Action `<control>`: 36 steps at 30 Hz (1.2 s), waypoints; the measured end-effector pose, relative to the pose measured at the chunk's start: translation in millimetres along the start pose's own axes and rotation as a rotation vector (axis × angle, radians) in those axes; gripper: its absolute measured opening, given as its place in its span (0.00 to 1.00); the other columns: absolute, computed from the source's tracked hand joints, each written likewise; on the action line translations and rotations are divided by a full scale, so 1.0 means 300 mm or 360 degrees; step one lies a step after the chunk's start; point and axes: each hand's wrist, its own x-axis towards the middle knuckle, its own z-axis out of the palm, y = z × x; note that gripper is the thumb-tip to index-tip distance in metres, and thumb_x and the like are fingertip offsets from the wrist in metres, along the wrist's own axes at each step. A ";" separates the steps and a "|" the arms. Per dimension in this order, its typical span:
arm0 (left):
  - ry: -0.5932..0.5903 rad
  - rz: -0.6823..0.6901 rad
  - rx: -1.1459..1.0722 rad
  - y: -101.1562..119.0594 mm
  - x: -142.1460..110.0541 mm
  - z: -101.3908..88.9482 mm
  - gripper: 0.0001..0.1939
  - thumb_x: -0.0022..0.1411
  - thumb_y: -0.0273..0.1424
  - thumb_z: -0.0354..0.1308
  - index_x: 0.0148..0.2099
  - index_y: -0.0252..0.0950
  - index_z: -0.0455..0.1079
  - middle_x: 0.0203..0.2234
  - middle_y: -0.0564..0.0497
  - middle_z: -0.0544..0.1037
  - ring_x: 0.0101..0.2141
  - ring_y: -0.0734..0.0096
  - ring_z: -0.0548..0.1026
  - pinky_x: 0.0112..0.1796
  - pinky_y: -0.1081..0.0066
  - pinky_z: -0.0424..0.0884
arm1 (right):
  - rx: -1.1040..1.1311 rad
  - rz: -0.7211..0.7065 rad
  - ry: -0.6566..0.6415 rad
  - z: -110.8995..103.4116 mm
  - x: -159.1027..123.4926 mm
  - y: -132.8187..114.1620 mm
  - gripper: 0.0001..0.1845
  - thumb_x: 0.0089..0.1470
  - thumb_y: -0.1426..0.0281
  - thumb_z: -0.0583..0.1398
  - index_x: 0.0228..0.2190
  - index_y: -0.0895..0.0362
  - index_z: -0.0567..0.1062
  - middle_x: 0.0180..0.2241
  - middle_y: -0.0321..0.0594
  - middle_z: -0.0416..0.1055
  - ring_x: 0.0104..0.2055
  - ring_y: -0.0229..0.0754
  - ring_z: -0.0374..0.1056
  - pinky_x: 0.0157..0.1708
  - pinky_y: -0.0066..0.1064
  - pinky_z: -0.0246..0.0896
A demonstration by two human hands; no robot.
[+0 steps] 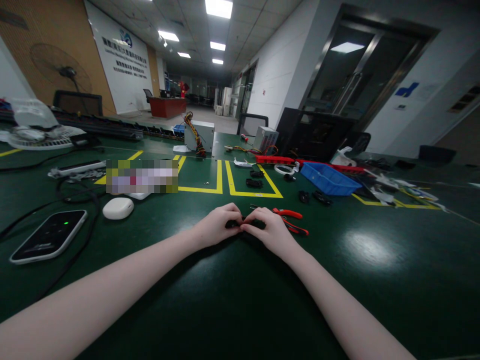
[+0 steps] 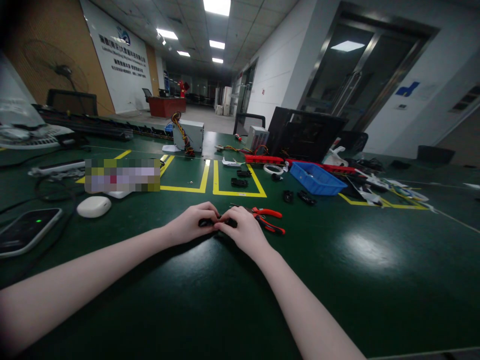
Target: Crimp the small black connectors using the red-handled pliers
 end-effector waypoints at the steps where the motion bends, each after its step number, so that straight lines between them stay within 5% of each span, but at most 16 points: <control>1: -0.0002 0.0003 0.0012 0.000 0.000 0.001 0.02 0.61 0.26 0.59 0.36 0.33 0.73 0.40 0.47 0.72 0.39 0.68 0.73 0.42 0.68 0.71 | 0.0012 -0.0019 -0.0022 -0.011 0.001 0.007 0.05 0.53 0.64 0.63 0.30 0.53 0.76 0.34 0.38 0.73 0.40 0.44 0.67 0.39 0.38 0.62; 9: -0.0056 -0.0025 0.0066 0.015 -0.006 -0.005 0.03 0.62 0.23 0.58 0.38 0.33 0.73 0.44 0.47 0.71 0.42 0.67 0.74 0.46 0.65 0.72 | -0.0508 0.0206 -0.0032 -0.173 -0.038 0.202 0.14 0.51 0.59 0.63 0.38 0.53 0.77 0.40 0.42 0.73 0.44 0.50 0.66 0.43 0.42 0.62; 13: -0.0063 -0.0049 0.0074 0.020 -0.009 -0.008 0.04 0.62 0.22 0.57 0.39 0.33 0.73 0.46 0.46 0.71 0.42 0.66 0.74 0.46 0.64 0.72 | -0.0653 0.0526 -0.0126 -0.233 -0.083 0.302 0.37 0.42 0.49 0.65 0.51 0.55 0.71 0.52 0.51 0.68 0.52 0.59 0.63 0.47 0.50 0.61; 16: -0.0056 -0.0044 0.0086 0.021 -0.009 -0.009 0.04 0.62 0.24 0.58 0.38 0.33 0.74 0.45 0.46 0.71 0.41 0.67 0.74 0.46 0.64 0.73 | -0.0551 0.0556 -0.0256 -0.237 -0.099 0.334 0.40 0.44 0.47 0.63 0.54 0.56 0.69 0.51 0.51 0.68 0.52 0.56 0.65 0.47 0.46 0.64; 26: -0.0009 0.0020 0.0066 0.018 -0.003 -0.005 0.03 0.62 0.24 0.57 0.36 0.33 0.73 0.40 0.46 0.73 0.38 0.68 0.75 0.42 0.68 0.72 | -0.0854 0.0312 -0.0037 -0.086 -0.036 0.249 0.32 0.57 0.52 0.53 0.56 0.60 0.64 0.49 0.54 0.67 0.50 0.56 0.64 0.47 0.47 0.62; 36: -0.0041 -0.0067 0.0026 0.020 -0.005 -0.013 0.03 0.62 0.24 0.57 0.38 0.33 0.73 0.41 0.47 0.72 0.39 0.67 0.74 0.43 0.67 0.72 | -0.1029 0.0134 -0.0134 -0.130 -0.007 0.220 0.23 0.55 0.47 0.53 0.38 0.53 0.71 0.38 0.43 0.70 0.35 0.46 0.68 0.29 0.34 0.59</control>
